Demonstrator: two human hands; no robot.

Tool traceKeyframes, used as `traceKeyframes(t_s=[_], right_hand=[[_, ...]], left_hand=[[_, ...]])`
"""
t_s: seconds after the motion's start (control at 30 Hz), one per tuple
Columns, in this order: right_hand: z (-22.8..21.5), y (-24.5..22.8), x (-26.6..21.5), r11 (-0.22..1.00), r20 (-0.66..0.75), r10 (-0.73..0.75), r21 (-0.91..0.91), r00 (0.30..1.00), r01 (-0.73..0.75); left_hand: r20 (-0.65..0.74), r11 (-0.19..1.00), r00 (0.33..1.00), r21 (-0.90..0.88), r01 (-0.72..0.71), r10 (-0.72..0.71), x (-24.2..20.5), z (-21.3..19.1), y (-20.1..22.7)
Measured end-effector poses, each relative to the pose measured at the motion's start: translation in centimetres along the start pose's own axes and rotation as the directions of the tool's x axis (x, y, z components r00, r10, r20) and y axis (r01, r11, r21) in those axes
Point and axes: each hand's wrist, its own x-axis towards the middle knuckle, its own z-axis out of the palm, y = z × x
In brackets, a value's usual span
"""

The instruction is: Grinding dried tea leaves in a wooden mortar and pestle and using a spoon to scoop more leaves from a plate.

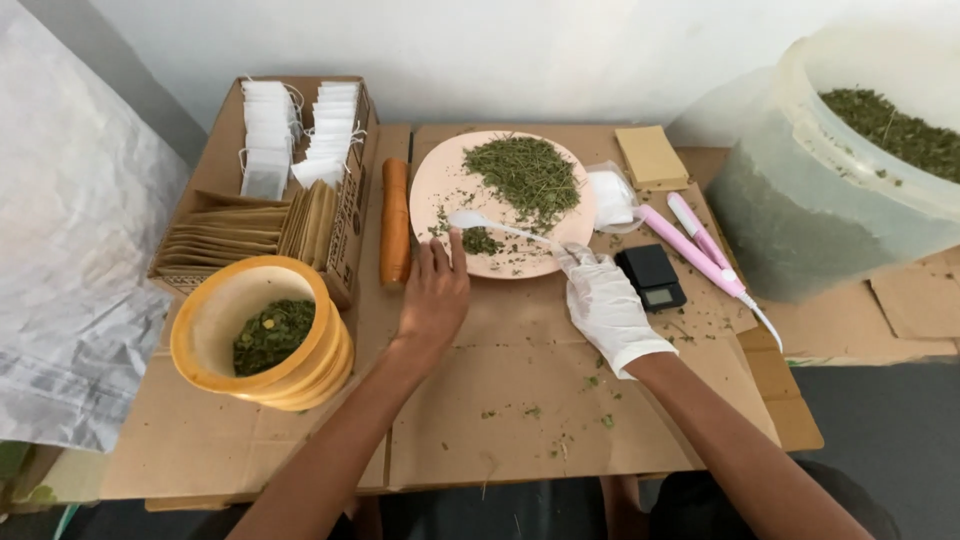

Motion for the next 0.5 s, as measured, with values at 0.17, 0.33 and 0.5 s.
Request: traceKeyframes(t_s=[0.17,0.33,0.5], right_hand=[[0.0,0.5,-1.2,0.995,0.062,0.04,0.084,0.997,-0.046],[-3.3,-1.8,-5.4,0.938,0.13,0.26,0.2,0.957,-0.282],[-4.7,-1.2,-9.1,0.994,0.217,0.101,-0.053,0.971,-0.092]], left_hand=[[0.08,0.999,0.995,-0.002,-0.051,0.051,-1.7,-2.6,-0.1],[-0.093,0.991,0.988,-0.042,-0.127,0.123,-4.3,-5.8,-0.5],[-0.122,0.976,0.986,-0.172,-0.13,0.11,-6.9,-7.3,0.1]])
